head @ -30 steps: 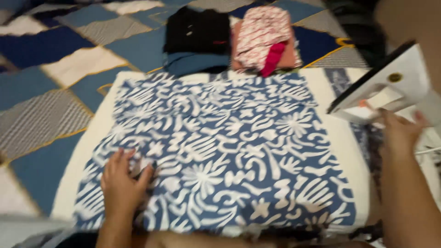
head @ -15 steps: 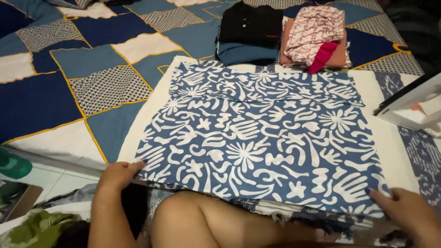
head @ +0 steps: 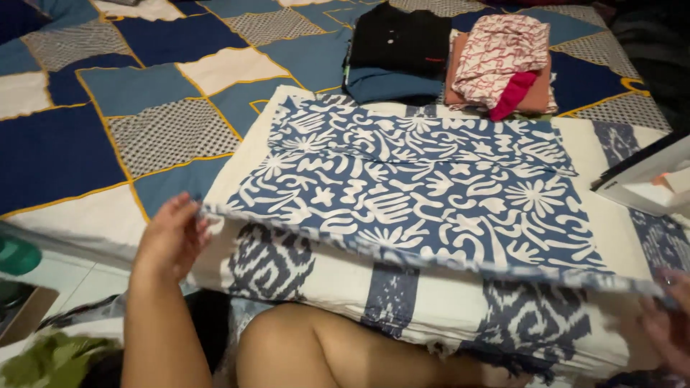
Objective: Ironing and folding a blue and white patterned piece of clothing on a bed setup.
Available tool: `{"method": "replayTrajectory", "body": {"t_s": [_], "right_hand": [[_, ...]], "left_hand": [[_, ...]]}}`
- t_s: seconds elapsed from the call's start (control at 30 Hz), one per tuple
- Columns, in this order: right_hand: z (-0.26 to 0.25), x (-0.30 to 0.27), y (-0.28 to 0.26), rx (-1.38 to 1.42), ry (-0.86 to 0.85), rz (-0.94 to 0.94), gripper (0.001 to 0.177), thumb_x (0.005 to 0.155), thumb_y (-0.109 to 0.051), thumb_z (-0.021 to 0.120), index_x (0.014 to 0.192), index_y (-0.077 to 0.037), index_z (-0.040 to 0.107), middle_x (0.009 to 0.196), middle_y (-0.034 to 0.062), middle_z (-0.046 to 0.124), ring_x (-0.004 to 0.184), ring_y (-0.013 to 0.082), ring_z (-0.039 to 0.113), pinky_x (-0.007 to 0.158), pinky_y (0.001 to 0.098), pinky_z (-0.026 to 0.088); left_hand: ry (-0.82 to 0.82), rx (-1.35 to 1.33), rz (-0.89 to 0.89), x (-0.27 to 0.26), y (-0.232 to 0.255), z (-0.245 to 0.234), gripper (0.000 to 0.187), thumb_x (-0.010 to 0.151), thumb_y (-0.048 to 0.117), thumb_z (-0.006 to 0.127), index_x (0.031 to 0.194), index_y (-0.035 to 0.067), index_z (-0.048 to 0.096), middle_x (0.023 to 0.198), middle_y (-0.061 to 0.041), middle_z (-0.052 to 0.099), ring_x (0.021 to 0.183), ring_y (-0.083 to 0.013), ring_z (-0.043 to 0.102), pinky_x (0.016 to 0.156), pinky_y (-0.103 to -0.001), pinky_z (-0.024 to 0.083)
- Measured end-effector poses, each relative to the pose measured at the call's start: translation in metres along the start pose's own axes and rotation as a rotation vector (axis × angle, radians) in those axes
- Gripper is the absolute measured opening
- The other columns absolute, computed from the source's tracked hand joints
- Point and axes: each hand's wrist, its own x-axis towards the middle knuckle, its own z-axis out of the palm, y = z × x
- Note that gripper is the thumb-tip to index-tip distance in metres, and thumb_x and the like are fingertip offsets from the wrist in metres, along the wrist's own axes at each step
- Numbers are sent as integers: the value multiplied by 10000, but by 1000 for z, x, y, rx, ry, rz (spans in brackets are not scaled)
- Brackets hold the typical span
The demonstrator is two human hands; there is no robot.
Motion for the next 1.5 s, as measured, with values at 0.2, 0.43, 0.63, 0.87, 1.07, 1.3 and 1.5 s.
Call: {"method": "replayTrajectory", "body": {"t_s": [0.2, 0.43, 0.63, 0.87, 1.07, 1.3, 1.5], "right_hand": [[130, -2, -81, 305, -19, -174, 379, 1137, -171, 492, 1507, -93, 462, 1441, 126, 576, 1372, 284, 587, 1082, 459, 515], [231, 45, -135, 220, -8, -162, 554, 957, 59, 458, 1507, 1, 434, 1363, 194, 589, 1297, 281, 614, 986, 408, 543], [242, 125, -118, 174, 37, -141, 546, 956, 64, 473, 1496, -15, 455, 1305, 172, 629, 1198, 227, 659, 951, 334, 582], [257, 148, -113, 150, 117, -57, 544, 955, 24, 551, 1491, -40, 495, 1170, 116, 694, 1020, 168, 690, 914, 275, 585], [285, 119, -120, -21, 181, -43, 587, 960, -67, 587, 1523, -105, 428, 1125, 124, 651, 957, 249, 680, 695, 355, 457], [276, 20, -102, -968, -68, -501, 580, 884, -252, 695, 1430, -100, 574, 1375, 224, 595, 1286, 350, 569, 1029, 419, 450], [208, 24, -45, -1205, -221, -791, 724, 687, -271, 766, 1373, -114, 597, 1518, 177, 519, 1416, 334, 470, 1125, 424, 373]], "left_hand": [[-115, -227, 189, 53, 53, 80, 202, 1010, 224, 606, 1205, 202, 658, 936, 30, 694, 817, -103, 699, 686, -300, 585], [-105, -230, 268, 152, 54, 134, 172, 1029, 207, 659, 1186, 138, 638, 1031, -9, 733, 928, -152, 740, 731, -337, 568], [-32, -183, 233, 204, 45, 170, 214, 1007, 187, 635, 1203, 101, 627, 1047, -28, 720, 925, -174, 737, 739, -350, 613], [21, -114, 171, 234, 29, 186, 236, 1030, 191, 593, 1213, 50, 641, 1083, -69, 737, 934, -186, 744, 711, -311, 600], [64, -41, 161, 184, 38, 204, 415, 1015, 327, 595, 1324, 52, 567, 1101, -110, 723, 930, -195, 737, 706, -306, 615], [183, 336, 549, 152, 16, 134, 634, 909, 338, 706, 1418, 31, 485, 1183, -162, 652, 1036, -275, 668, 734, -398, 547], [474, 1031, 602, 74, 32, 108, 610, 748, 295, 834, 1228, -31, 645, 1146, -234, 672, 971, -392, 669, 814, -478, 540]]}}
